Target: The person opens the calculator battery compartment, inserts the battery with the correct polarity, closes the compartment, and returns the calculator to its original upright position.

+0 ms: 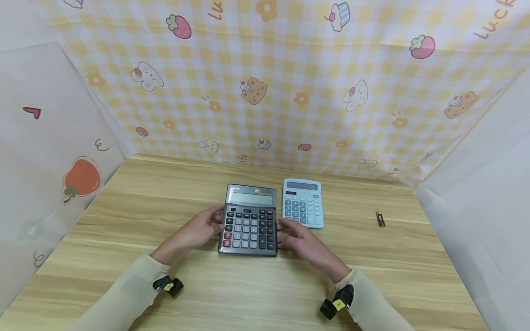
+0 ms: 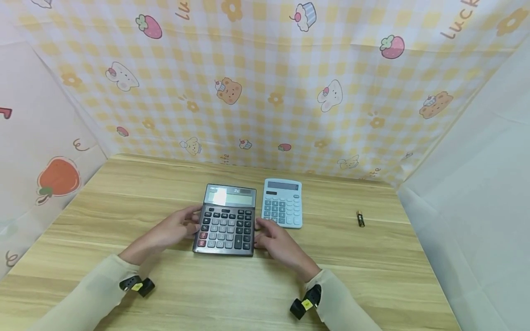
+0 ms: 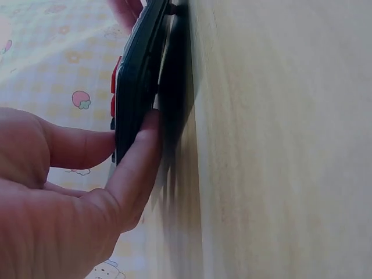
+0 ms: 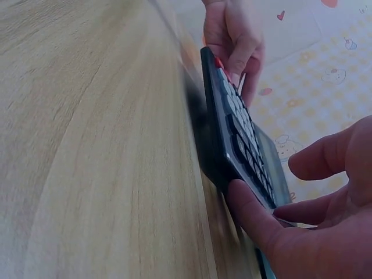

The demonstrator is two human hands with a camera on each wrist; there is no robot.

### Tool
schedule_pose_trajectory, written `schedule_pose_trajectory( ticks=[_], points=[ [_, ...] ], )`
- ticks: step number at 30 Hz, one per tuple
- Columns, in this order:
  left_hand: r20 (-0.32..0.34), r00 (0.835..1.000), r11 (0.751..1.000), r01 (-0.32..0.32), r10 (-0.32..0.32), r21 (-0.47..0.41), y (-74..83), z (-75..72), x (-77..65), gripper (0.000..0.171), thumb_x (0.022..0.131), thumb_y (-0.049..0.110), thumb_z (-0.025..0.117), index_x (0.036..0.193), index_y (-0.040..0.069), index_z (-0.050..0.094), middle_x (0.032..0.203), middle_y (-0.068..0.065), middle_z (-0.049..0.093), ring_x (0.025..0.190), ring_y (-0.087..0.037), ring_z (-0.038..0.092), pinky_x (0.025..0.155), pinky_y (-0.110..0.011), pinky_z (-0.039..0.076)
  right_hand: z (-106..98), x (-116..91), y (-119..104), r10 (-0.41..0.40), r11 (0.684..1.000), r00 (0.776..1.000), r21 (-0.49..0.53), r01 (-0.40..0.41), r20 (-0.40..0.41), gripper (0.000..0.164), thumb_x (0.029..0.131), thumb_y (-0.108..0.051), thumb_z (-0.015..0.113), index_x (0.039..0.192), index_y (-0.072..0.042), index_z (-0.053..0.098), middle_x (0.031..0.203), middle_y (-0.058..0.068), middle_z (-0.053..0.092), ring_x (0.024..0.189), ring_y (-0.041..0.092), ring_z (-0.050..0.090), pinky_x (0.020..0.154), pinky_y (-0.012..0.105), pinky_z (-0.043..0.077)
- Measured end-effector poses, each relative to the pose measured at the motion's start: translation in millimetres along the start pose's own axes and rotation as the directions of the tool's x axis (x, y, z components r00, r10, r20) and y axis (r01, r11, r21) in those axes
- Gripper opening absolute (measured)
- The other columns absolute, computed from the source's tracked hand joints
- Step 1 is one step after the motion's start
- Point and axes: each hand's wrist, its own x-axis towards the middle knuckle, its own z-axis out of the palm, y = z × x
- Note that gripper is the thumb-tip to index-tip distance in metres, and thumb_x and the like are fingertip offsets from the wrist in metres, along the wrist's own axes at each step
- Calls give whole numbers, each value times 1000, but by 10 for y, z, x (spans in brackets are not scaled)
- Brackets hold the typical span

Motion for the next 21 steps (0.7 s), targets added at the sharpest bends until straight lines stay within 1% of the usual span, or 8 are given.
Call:
schedule_pose_trajectory(
  ticks=[3,7,10,12,14,17,20,21],
  points=[
    [8,1000,999,3,-3,-42,-4,3,-14,70,102,-10,57,164,-19,26,135,-30,59,120,-38,66,101,-45,59,4,1,-3,-10,1000,1000,0,10,5,66,107,-5,55,166,13,32,154,29,49,121,34,69,104,41,58],
    [13,1000,999,-2,3,-54,37,-15,-52,71,102,-7,60,164,-19,27,138,-30,60,119,-37,67,102,-46,59,9,1,-21,-18,1000,1000,12,18,7,64,107,-3,53,165,14,32,154,30,47,120,33,68,106,44,57],
    [0,1000,999,0,0,-41,80,-34,-88,73,102,-2,63,165,-14,30,139,-26,60,122,-37,66,108,-52,54,8,9,-26,-18,1000,1000,11,18,4,64,107,-3,52,165,14,33,154,30,47,119,32,68,105,44,57],
    [-3,1000,1000,-9,9,-30,103,-51,-101,73,102,3,65,166,-11,33,137,-23,61,125,-36,65,112,-55,51,4,18,-26,-21,1000,1000,-3,21,1,63,107,-3,53,165,14,33,153,30,48,118,32,68,104,43,58],
    [-7,1000,999,-27,27,-21,121,-67,-106,73,101,6,68,166,-8,37,135,-20,62,123,-34,65,112,-55,50,-3,28,-28,-29,1000,1000,-9,29,1,64,106,-3,53,165,14,33,152,30,50,118,33,69,103,42,58],
    [-5,997,997,-74,74,-23,143,-92,-102,70,100,7,69,163,-7,42,132,-19,62,115,-31,69,106,-50,54,-33,51,-51,-45,999,999,-3,45,-14,64,107,-3,54,164,15,33,147,31,55,119,36,70,103,43,59],
    [2,994,992,-112,112,-52,173,-108,-100,67,99,3,69,160,-6,45,130,-21,60,106,-29,72,98,-43,60,-94,78,-118,-54,998,997,11,54,-53,61,110,-5,53,164,13,34,141,30,60,118,39,71,103,44,59],
    [5,992,991,-123,123,-60,186,-110,-100,66,99,2,69,160,-6,45,130,-22,59,105,-29,73,96,-42,61,-123,93,-153,-56,998,996,0,57,-76,59,112,-7,53,164,12,36,138,30,61,117,39,71,103,44,59]
  ],
)
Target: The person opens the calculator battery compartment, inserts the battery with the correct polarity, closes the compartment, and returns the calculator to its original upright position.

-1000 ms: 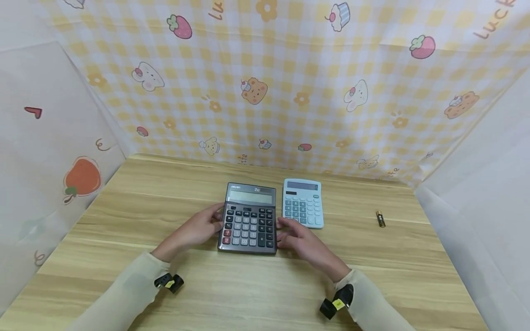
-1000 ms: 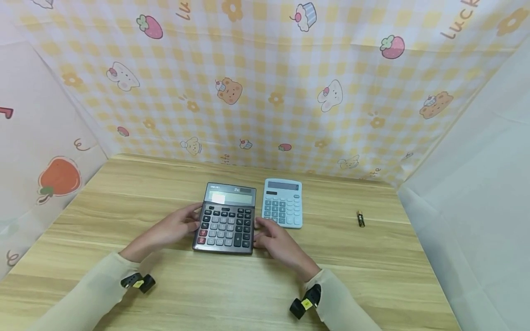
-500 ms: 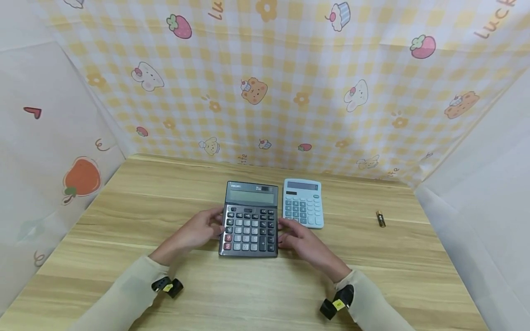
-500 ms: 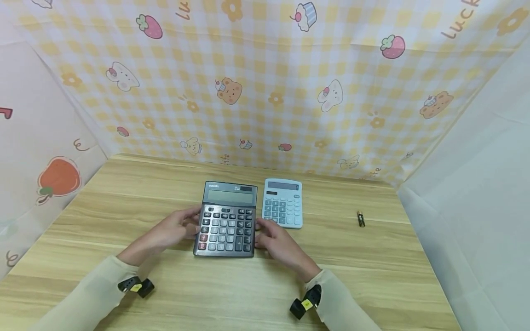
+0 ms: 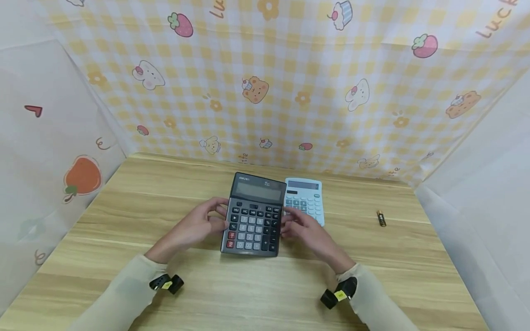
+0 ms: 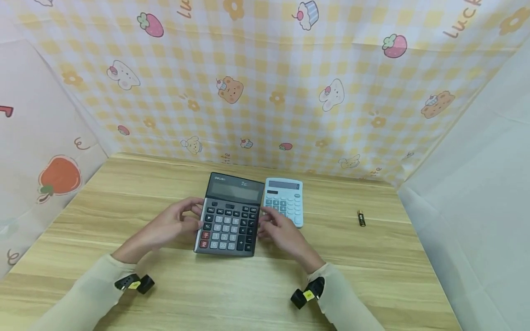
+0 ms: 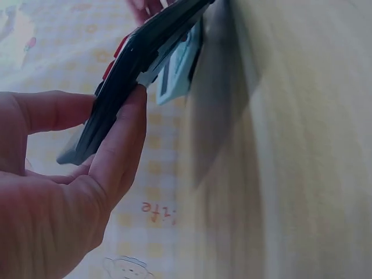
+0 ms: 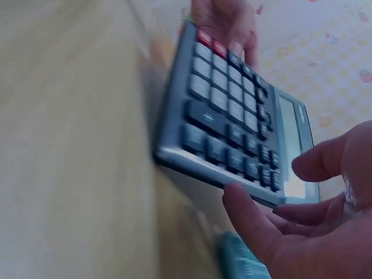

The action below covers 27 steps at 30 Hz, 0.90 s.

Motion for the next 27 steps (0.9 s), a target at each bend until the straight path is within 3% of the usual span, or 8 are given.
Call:
schedule_pose_trajectory(
  ticks=[6,9,13,16,22,27],
  points=[
    [31,999,1000,-25,26,-13,103,16,5,62,99,-1,68,158,-5,47,131,-23,59,107,-30,74,92,-42,63,-233,166,-237,-7,999,990,-34,2,-143,50,118,-18,48,162,6,46,129,27,67,103,32,74,96,44,62],
    [37,999,999,-32,31,6,133,33,-4,63,99,-1,68,158,-4,48,131,-22,60,109,-30,75,92,-42,63,-331,251,-300,-6,998,984,-63,-5,-179,44,119,-20,46,151,7,57,118,23,71,93,25,74,92,46,63],
    [40,998,999,-43,42,23,162,52,-19,62,99,-1,68,158,-3,49,131,-22,60,110,-30,75,91,-42,63,-413,322,-331,2,997,985,-70,-14,-174,41,120,-23,46,129,9,69,105,19,71,84,18,73,86,44,65],
    [40,997,997,-63,61,33,176,58,-28,61,100,0,68,158,-2,50,132,-21,61,112,-31,74,91,-42,63,-451,352,-342,9,999,988,-43,-16,-157,40,120,-23,47,121,9,70,100,16,69,82,17,72,81,36,65],
    [32,990,987,-139,137,76,216,57,-43,58,103,3,69,159,1,52,136,-21,63,116,-32,73,93,-44,61,-533,336,-387,9,1000,993,2,-9,-118,37,119,-19,50,126,12,67,100,17,69,85,17,73,84,33,64],
    [28,974,966,-229,227,123,260,61,-64,56,103,5,72,157,1,56,134,-19,66,115,-31,73,95,-42,62,-608,283,-409,-11,999,995,34,14,-98,38,119,-17,50,134,15,63,104,18,70,90,18,74,88,33,63]
  ],
)
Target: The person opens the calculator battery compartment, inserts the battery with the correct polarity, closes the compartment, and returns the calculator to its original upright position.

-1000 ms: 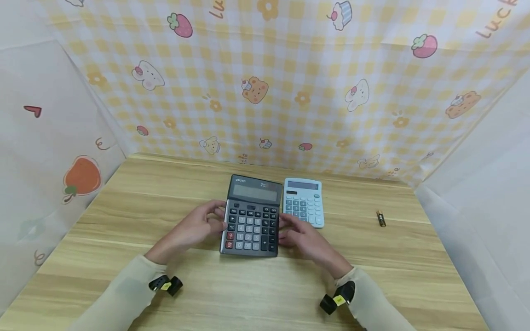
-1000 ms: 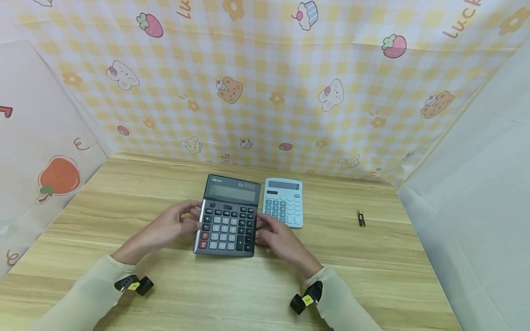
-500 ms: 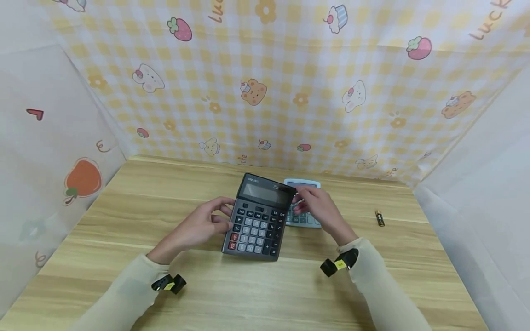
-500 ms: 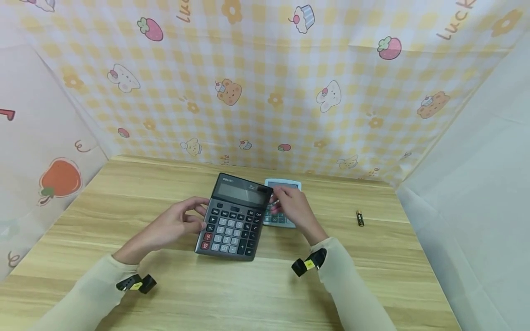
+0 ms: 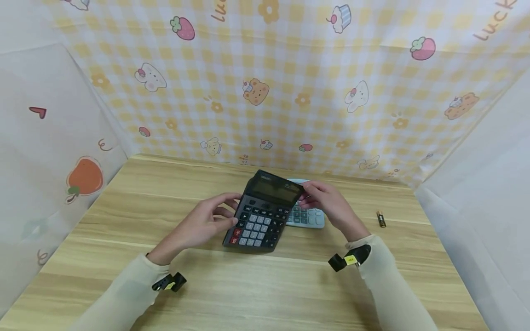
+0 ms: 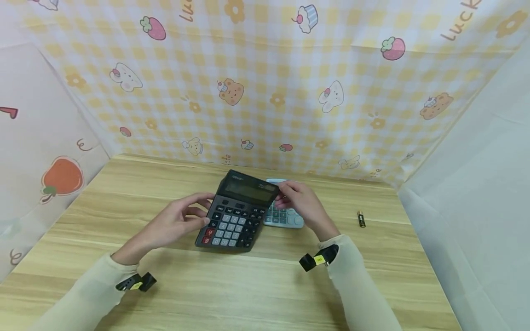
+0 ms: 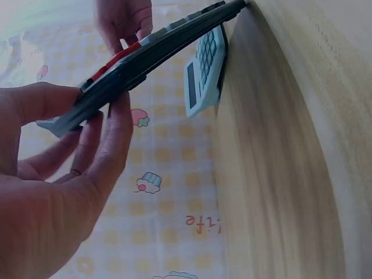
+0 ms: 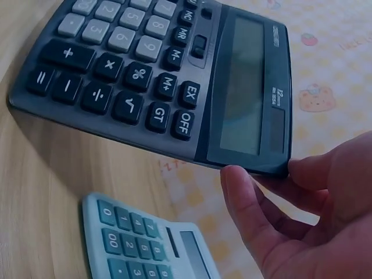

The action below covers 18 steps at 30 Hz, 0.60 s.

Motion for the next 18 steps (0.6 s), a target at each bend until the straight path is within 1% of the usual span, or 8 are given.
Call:
schedule_pose_trajectory(
  ticks=[3,5,8,10,12,14,17,18],
  points=[
    [0,997,997,-76,76,20,32,18,0,55,102,3,75,154,0,58,130,-17,68,113,-29,74,93,-38,62,-49,-29,6,-19,1000,1000,13,18,8,39,119,-17,50,135,16,63,106,17,71,92,16,74,90,33,63],
    [2,992,991,-129,129,36,55,36,-4,55,100,2,76,153,-1,60,127,-15,69,110,-27,75,90,-36,63,-73,-47,16,-30,999,999,25,30,12,38,119,-17,50,133,16,64,106,17,71,92,16,74,91,32,62],
    [0,978,975,-207,208,78,94,71,-12,53,99,1,77,150,-1,63,124,-11,69,106,-24,75,87,-35,64,-96,-85,37,-42,998,999,44,41,21,38,119,-17,50,128,17,65,106,16,72,93,17,74,91,33,62],
    [1,968,962,-248,250,113,114,98,-16,53,98,-1,77,149,0,64,122,-8,69,104,-22,75,87,-35,64,-104,-114,59,-42,997,999,62,40,24,39,119,-17,49,127,18,66,107,18,72,94,18,74,92,34,63],
    [2,953,944,-301,303,140,127,127,-18,53,96,-4,76,148,0,65,119,-7,69,102,-21,75,86,-35,64,-111,-138,87,-41,996,999,77,38,30,41,120,-19,49,125,18,66,107,18,72,95,19,74,92,35,63],
    [8,934,922,-354,357,157,134,160,-16,55,94,-7,75,148,-1,65,116,-6,69,100,-21,76,85,-35,65,-113,-165,105,-44,996,998,81,41,36,44,120,-21,49,125,19,67,108,18,73,96,19,73,91,34,63],
    [15,897,882,-438,442,175,143,219,-11,56,90,-11,74,145,-3,66,114,-7,69,97,-21,76,82,-33,65,-126,-202,138,-51,996,998,76,48,36,46,120,-23,49,124,19,67,107,16,73,96,20,73,89,32,63],
    [17,888,872,-454,459,182,150,239,-9,57,89,-11,74,145,-3,66,114,-7,69,96,-21,76,82,-32,65,-130,-219,145,-52,996,998,73,49,32,46,120,-23,49,124,19,67,108,16,73,96,20,74,88,31,63]
  ],
)
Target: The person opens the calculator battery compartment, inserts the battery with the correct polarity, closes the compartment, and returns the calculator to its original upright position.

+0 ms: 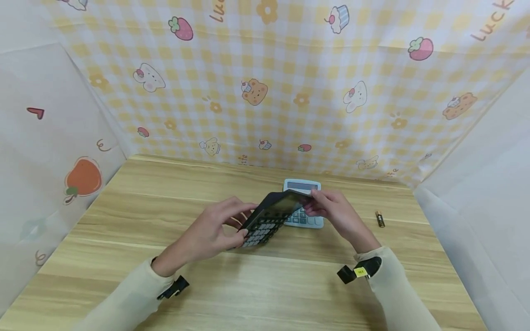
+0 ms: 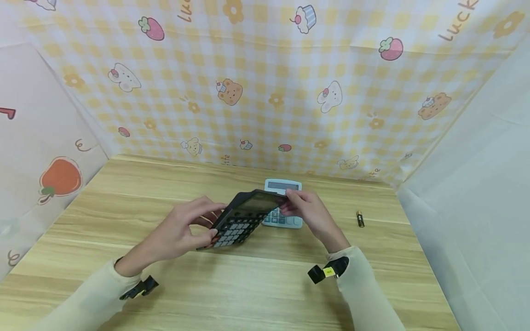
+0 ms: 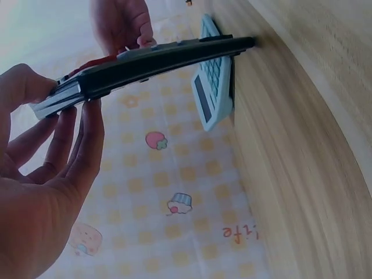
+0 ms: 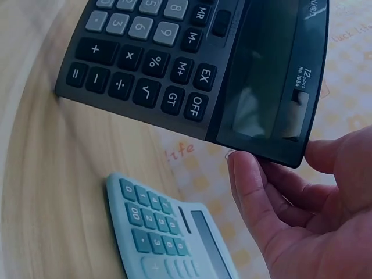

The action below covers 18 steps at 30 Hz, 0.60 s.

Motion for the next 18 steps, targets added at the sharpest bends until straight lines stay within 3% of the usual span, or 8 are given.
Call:
schedule_pose_trajectory(
  ticks=[5,11,15,18],
  points=[
    [5,1000,1000,-19,19,23,44,64,1,55,90,-8,75,144,1,68,117,-8,73,94,-17,76,81,-30,64,-18,-84,29,3,1000,999,-8,-4,-32,44,120,-20,50,128,19,67,116,27,73,97,20,74,90,32,63],
    [90,995,998,38,-42,40,48,104,-40,37,104,10,74,139,-2,73,127,-12,78,100,-13,77,86,-32,64,-18,-184,27,0,999,997,-50,-4,-76,45,119,-25,54,127,16,70,117,26,74,99,21,75,92,32,62],
    [155,984,995,78,-86,56,35,134,-83,39,111,21,68,141,-2,71,125,-12,79,99,-11,77,83,-32,64,-3,-239,39,11,998,994,-59,-18,-105,45,119,-27,54,126,13,72,118,24,75,101,21,75,93,32,62],
    [195,968,987,153,-161,52,30,159,-109,43,114,29,63,147,3,69,123,-5,79,99,-9,76,80,-29,63,7,-266,56,16,998,992,-59,-24,-126,44,119,-27,53,126,13,72,118,23,75,101,21,75,93,32,62]
  ],
)
